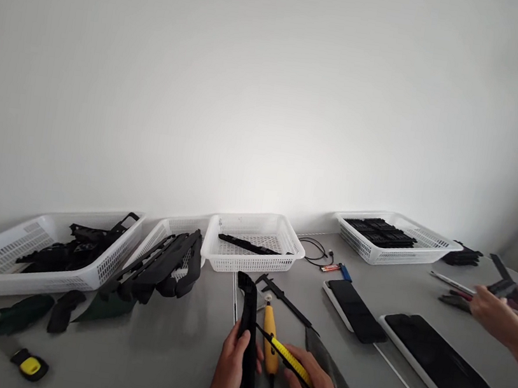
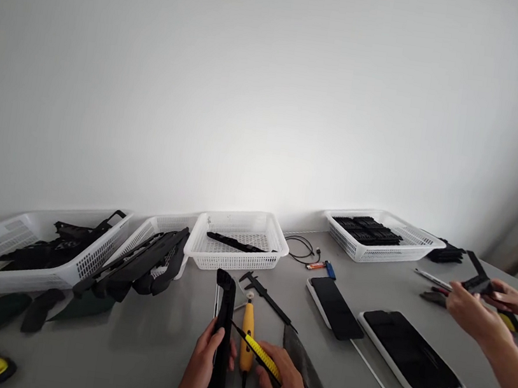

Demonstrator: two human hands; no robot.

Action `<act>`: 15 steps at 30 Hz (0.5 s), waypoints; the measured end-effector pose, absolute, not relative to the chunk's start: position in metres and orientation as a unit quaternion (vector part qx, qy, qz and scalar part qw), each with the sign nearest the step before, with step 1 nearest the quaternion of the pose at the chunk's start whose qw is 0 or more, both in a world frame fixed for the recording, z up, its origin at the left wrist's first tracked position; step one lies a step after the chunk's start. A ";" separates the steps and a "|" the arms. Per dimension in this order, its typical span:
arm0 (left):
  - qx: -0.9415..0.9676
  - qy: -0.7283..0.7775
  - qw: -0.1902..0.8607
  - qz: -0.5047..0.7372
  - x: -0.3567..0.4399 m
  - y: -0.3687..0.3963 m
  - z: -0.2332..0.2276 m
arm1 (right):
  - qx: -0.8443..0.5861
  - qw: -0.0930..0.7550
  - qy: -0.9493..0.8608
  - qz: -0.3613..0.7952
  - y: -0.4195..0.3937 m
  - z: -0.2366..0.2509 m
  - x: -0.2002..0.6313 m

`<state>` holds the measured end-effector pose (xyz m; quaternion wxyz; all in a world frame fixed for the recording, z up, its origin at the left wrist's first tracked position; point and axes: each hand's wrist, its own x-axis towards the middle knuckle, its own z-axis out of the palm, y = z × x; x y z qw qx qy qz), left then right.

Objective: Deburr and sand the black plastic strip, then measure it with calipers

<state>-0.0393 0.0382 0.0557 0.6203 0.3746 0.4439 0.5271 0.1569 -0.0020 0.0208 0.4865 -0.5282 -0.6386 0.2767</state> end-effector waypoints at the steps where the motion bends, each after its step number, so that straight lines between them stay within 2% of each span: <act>1: 0.378 0.442 0.622 0.524 -0.039 0.038 0.055 | -0.533 0.488 -0.633 0.276 -0.002 0.020 0.157; 7: 0.362 0.456 0.624 0.522 -0.040 0.035 0.059 | -0.532 0.467 -0.643 0.294 -0.008 0.023 0.157; 15: 0.266 0.395 0.680 0.558 -0.042 0.061 0.055 | -0.503 0.432 -0.682 0.306 -0.004 0.017 0.171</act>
